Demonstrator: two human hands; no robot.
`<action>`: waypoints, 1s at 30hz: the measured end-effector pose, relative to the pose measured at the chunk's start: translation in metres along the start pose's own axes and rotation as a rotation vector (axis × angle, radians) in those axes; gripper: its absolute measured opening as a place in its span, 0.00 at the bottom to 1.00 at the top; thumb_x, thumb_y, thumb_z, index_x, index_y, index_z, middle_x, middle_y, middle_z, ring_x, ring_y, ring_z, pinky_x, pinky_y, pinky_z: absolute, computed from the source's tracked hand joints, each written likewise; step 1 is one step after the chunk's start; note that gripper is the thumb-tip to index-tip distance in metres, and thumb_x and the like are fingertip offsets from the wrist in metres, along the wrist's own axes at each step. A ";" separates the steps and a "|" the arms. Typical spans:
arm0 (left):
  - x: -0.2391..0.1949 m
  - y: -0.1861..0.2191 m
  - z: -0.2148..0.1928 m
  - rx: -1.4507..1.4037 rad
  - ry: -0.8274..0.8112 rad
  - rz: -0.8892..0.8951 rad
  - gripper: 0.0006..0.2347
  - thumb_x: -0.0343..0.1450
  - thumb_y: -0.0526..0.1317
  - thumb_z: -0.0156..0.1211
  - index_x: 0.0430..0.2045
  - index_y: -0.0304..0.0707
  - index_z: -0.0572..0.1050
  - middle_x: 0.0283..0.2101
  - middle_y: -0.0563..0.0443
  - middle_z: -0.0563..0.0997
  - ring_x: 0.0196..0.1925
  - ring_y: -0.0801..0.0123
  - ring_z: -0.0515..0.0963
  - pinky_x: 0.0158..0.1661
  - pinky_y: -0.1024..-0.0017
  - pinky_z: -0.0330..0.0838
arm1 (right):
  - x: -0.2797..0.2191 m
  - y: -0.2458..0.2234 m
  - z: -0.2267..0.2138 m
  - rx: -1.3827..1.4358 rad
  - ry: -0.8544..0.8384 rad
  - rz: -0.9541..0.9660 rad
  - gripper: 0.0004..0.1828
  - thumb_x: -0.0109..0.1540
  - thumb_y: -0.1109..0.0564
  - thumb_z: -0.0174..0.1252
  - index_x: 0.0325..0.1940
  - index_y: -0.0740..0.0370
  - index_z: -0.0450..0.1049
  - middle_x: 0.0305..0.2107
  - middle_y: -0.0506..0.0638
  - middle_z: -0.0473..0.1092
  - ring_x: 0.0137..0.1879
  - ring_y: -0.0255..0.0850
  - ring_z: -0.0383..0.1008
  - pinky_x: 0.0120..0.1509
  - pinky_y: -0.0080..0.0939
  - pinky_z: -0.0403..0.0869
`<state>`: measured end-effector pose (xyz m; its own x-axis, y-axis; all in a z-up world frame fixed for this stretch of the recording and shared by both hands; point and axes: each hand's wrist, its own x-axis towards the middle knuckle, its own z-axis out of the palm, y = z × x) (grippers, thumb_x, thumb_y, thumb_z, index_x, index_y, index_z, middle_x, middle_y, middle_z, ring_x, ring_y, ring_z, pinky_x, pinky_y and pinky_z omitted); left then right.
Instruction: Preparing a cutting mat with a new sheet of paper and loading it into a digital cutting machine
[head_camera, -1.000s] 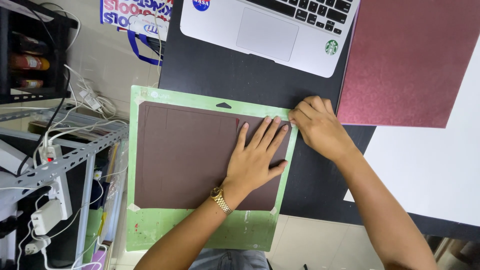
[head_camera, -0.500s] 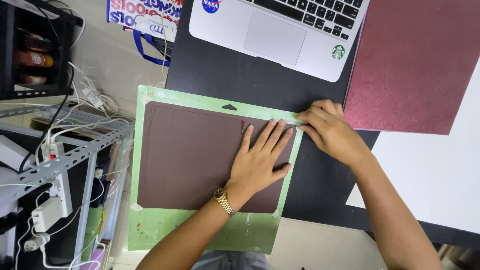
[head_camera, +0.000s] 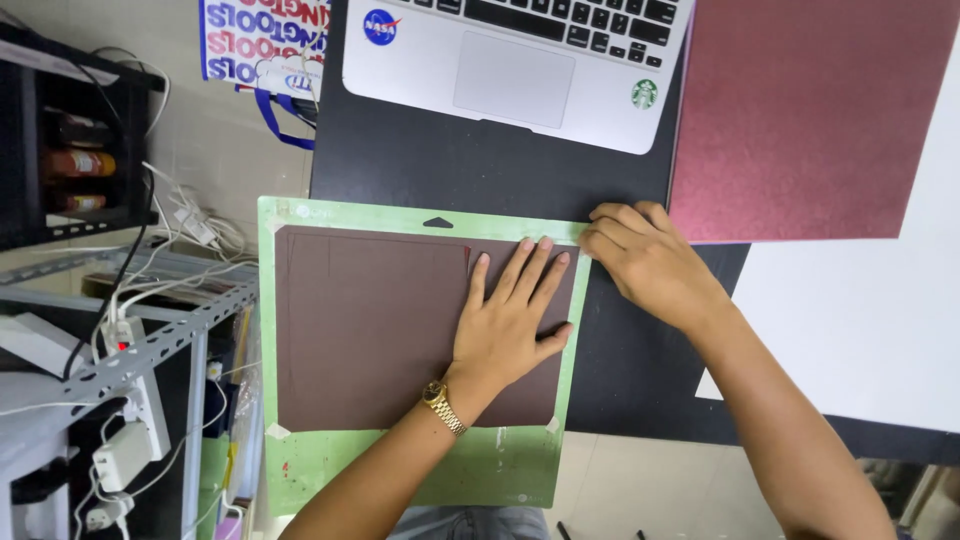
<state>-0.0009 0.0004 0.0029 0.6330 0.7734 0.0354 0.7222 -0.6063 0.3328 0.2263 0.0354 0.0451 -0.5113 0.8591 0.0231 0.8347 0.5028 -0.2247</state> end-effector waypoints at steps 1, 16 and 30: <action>-0.001 0.000 -0.001 0.003 -0.005 0.014 0.35 0.71 0.63 0.45 0.74 0.54 0.54 0.78 0.51 0.52 0.80 0.64 0.47 0.72 0.45 0.33 | -0.008 0.001 -0.003 0.000 0.006 0.014 0.11 0.71 0.56 0.51 0.39 0.55 0.77 0.34 0.44 0.75 0.59 0.42 0.73 0.60 0.44 0.64; 0.009 0.014 -0.015 0.015 -0.186 0.110 0.36 0.71 0.62 0.50 0.73 0.44 0.56 0.77 0.39 0.54 0.79 0.53 0.48 0.67 0.34 0.32 | -0.305 -0.169 0.060 0.743 1.548 1.684 0.08 0.64 0.72 0.60 0.35 0.64 0.71 0.28 0.50 0.71 0.33 0.31 0.70 0.46 0.28 0.72; 0.013 0.030 -0.003 0.094 -0.034 0.224 0.34 0.74 0.59 0.49 0.71 0.33 0.61 0.74 0.29 0.58 0.77 0.43 0.53 0.63 0.29 0.41 | -0.300 -0.155 0.063 0.826 1.374 1.931 0.14 0.60 0.62 0.69 0.42 0.59 0.69 0.30 0.52 0.75 0.38 0.34 0.74 0.45 0.31 0.72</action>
<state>0.0275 -0.0073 0.0160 0.7883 0.6117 0.0663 0.5844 -0.7780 0.2305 0.2377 -0.3065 0.0118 0.9361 -0.1459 -0.3200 -0.3511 -0.3356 -0.8741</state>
